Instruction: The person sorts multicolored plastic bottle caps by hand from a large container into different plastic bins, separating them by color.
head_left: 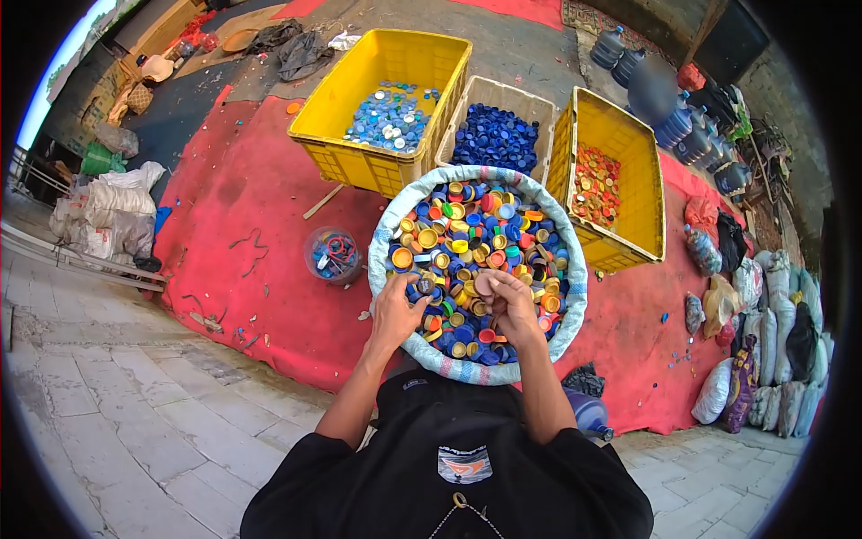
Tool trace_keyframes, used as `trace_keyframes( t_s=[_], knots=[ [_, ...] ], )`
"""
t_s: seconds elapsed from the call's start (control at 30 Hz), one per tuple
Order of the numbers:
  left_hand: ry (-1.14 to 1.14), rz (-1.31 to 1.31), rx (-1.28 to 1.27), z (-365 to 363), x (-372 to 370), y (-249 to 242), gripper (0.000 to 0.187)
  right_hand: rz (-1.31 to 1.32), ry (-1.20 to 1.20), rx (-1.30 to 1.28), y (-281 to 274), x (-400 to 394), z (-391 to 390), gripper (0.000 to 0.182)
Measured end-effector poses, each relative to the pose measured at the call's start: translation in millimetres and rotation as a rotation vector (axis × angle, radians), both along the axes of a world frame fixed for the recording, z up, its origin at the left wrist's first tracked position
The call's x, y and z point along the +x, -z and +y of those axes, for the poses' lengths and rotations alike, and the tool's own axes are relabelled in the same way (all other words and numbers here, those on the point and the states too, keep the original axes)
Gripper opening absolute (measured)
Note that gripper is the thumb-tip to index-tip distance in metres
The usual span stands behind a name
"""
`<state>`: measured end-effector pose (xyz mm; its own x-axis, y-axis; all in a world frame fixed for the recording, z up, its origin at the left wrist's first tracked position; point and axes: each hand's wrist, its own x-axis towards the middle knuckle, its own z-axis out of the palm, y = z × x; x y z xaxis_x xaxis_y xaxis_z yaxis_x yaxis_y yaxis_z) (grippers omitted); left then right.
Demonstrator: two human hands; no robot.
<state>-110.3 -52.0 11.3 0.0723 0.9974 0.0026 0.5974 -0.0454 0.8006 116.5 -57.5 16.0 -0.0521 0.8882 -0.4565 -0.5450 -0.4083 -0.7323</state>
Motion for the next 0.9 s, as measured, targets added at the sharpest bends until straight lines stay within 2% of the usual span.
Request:
trace_keyframes(
  t_s=[0.07, 0.17, 0.4, 0.43, 0.53, 0.57, 0.6, 0.67, 0.7, 0.83, 0.9],
  knots=[
    [0.053, 0.029, 0.126, 3.0, 5.2, 13.2, 0.043, 0.315, 0.070, 0.008, 3.6, 17.3, -10.5, 0.024],
    [0.087, 0.102, 0.086, 6.5, 11.8, 8.9, 0.043, 0.483, 0.177, -0.116, 9.0, 31.0, -27.9, 0.028],
    [0.087, 0.145, 0.096, 13.9, 11.8, 20.9, 0.040, 0.432, 0.326, -0.181, -1.3, 26.4, -64.2, 0.035],
    [0.096, 0.132, 0.119, 14.7, 11.9, 24.3, 0.038, 0.484, 0.254, -0.094, 8.3, 30.2, -68.6, 0.039],
    [0.002, -0.377, -0.189, 15.2, 20.5, 11.1, 0.033, 0.479, 0.320, -0.161, -6.1, 24.6, -71.1, 0.042],
    [-0.070, -0.762, -0.541, 15.4, 22.1, -4.0, 0.029, 0.579, 0.283, -0.119, 0.7, 31.0, -74.7, 0.046],
    [-0.080, -1.127, -0.651, 15.6, 24.1, -6.9, 0.030, 0.598, 0.325, -0.132, -2.1, 31.3, -74.7, 0.048],
    [-0.029, -1.499, -0.829, 15.5, 35.2, -15.9, 0.034, 0.637, 0.412, -0.150, -9.9, 32.8, -73.6, 0.054],
    [-0.021, -1.586, -0.886, 14.8, 43.5, -17.4, 0.035, 0.643, 0.422, -0.090, -12.3, 36.5, -74.6, 0.057],
    [0.089, -1.623, -1.016, 12.7, 89.3, -11.8, 0.030, 0.686, 0.526, 0.023, -24.9, 58.4, -81.6, 0.057],
    [0.104, -1.560, -1.055, 9.8, 114.2, -12.0, 0.025, 0.647, 0.566, 0.099, -27.3, 72.2, -89.9, 0.057]
  ],
)
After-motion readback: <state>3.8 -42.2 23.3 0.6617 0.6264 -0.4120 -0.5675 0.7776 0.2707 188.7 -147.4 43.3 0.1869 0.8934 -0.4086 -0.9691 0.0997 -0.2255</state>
